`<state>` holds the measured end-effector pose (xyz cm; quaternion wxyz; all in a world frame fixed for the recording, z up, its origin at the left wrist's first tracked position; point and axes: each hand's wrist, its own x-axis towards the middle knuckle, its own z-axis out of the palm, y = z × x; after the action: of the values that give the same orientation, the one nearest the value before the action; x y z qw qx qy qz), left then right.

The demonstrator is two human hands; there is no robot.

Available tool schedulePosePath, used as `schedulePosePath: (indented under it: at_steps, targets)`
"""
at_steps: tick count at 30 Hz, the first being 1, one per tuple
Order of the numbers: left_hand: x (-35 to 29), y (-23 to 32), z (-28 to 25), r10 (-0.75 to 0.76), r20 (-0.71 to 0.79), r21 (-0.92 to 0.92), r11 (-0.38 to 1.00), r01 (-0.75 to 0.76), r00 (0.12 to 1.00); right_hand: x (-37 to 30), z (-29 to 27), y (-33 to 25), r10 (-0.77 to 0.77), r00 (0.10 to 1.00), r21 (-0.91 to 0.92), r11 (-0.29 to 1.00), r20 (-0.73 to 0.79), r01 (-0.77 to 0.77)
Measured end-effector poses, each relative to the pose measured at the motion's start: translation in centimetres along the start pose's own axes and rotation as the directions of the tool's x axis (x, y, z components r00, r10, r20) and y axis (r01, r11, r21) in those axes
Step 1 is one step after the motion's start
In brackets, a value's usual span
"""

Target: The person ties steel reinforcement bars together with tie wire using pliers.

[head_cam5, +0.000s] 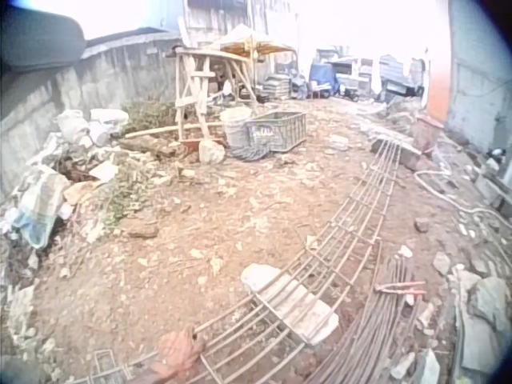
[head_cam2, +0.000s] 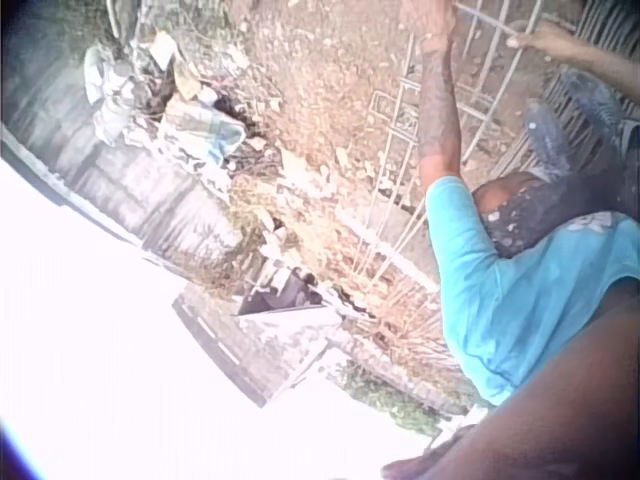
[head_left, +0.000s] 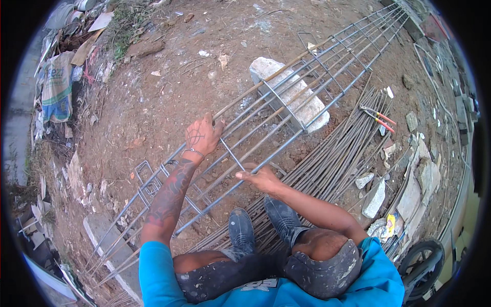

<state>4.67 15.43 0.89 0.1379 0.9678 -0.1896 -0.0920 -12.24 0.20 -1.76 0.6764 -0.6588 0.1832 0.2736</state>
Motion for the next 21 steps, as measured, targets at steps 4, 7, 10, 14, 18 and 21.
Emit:
schedulePosePath:
  at_steps: [4, 7, 10, 14, 18, 21]
  targets:
    - [-0.5, 0.1, -0.4, 0.029, -0.032, 0.012, 1.0, -0.029, 0.999, 0.4, 0.1, 1.2, 0.023, 1.0, -0.037, 0.999, 0.007, -0.023]
    - [-1.4, 0.6, -0.7, -0.017, -0.031, 0.019, 1.0, 0.017, 0.999, -0.4, -0.2, 0.3, 0.02, 0.999, -0.006, 1.0, 0.029, -0.02]
    - [-1.4, 1.3, -0.8, -0.047, 0.008, 0.036, 0.998, 0.047, 0.999, 0.2, -0.2, 1.8, 0.021, 1.0, -0.02, 1.0, -0.004, -0.021]
    - [-1.2, 0.5, -0.3, -0.029, -0.008, 0.033, 0.999, 0.029, 1.0, 0.4, -0.2, 1.9, 0.002, 0.999, -0.063, 0.998, -0.053, -0.006]
    - [-1.6, -0.3, -1.4, -0.023, 0.039, 0.015, 1.0, 0.023, 0.999, -5.3, -0.6, -1.2, -0.209, 0.961, -0.744, 0.668, -0.181, 0.005]
    - [-2.6, -0.8, -1.1, 0.096, -0.058, 0.037, 0.995, -0.094, 0.994, -6.9, -4.2, -2.8, -0.378, 0.926, -0.932, 0.343, -0.018, 0.121]
